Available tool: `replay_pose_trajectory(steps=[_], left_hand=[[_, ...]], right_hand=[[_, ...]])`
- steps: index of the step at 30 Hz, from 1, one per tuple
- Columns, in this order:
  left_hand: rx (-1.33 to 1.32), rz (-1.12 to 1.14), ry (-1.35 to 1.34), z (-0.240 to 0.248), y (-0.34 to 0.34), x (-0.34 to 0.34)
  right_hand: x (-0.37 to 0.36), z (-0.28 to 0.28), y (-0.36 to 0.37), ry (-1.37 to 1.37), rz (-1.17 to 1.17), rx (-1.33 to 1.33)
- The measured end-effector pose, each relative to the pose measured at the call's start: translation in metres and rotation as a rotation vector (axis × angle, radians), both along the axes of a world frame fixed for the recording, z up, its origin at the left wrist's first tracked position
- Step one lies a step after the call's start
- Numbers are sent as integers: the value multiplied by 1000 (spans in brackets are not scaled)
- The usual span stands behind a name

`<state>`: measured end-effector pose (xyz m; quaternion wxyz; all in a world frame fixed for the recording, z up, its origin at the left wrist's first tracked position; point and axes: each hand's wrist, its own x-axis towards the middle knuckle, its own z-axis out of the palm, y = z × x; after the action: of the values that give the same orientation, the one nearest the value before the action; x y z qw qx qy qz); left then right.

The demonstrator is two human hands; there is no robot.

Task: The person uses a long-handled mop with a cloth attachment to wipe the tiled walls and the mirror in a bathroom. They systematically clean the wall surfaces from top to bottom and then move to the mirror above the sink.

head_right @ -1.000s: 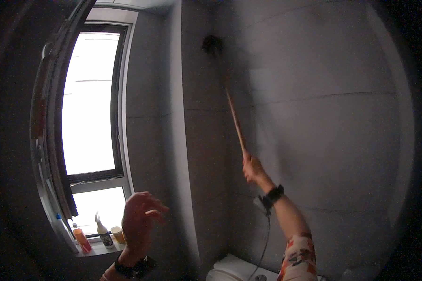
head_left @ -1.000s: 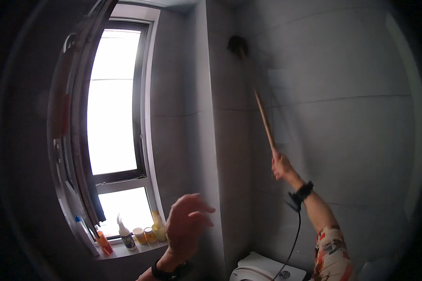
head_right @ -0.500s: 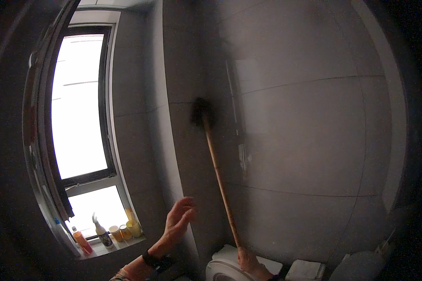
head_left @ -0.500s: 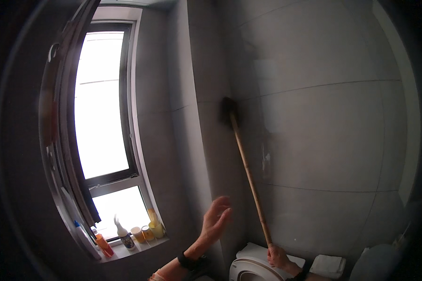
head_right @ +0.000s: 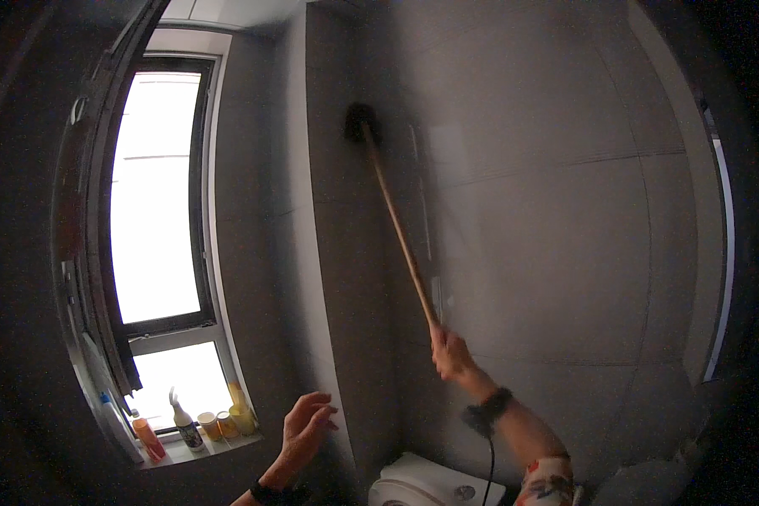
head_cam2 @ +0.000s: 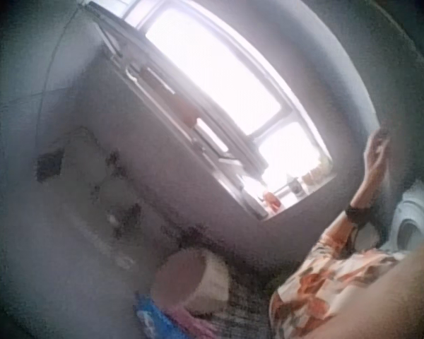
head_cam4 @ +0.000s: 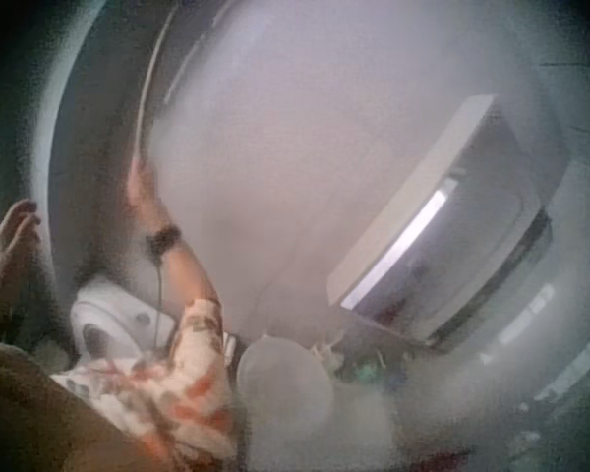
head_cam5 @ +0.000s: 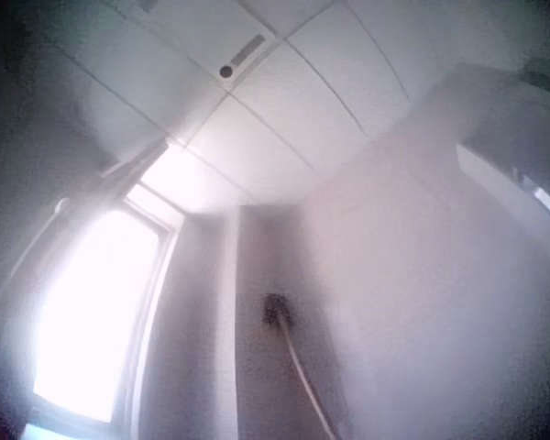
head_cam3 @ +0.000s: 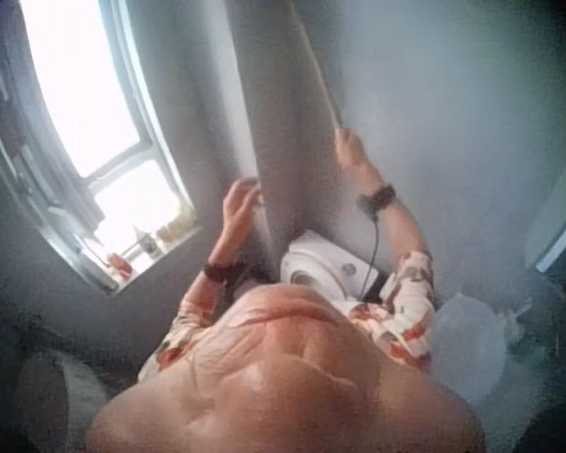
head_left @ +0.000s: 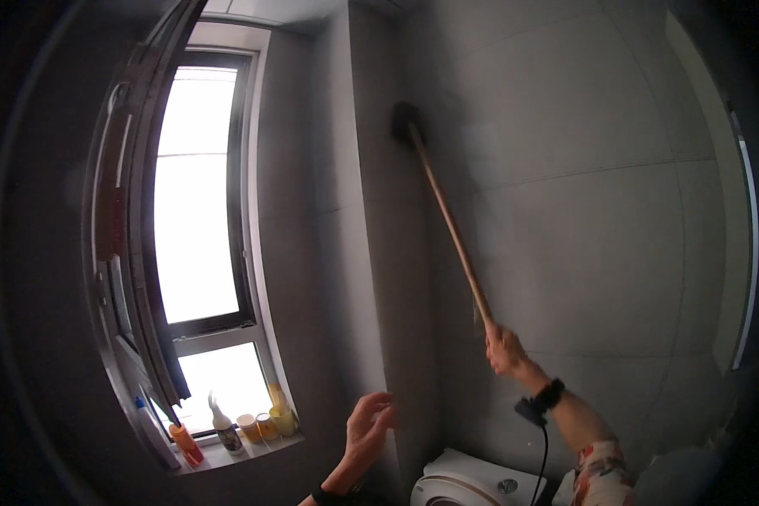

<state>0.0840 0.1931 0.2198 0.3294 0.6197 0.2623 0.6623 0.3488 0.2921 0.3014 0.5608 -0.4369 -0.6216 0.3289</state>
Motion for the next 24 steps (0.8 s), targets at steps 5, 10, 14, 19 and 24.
replay_pose_trajectory(steps=[5,10,14,19,24], left_hand=[[-37,112,-102,-26,-12,-26],[-16,240,-92,-47,-24,-44],[60,344,-135,-64,-32,-47],[-29,317,-212,-72,-51,-57],[-59,297,-199,-74,-55,-62]], right_hand=[[-23,131,19,-5,-11,63],[-36,262,38,-53,-90,248],[-47,339,23,-157,-38,404],[-66,363,5,-189,-233,368],[-63,298,55,-42,-34,252]])
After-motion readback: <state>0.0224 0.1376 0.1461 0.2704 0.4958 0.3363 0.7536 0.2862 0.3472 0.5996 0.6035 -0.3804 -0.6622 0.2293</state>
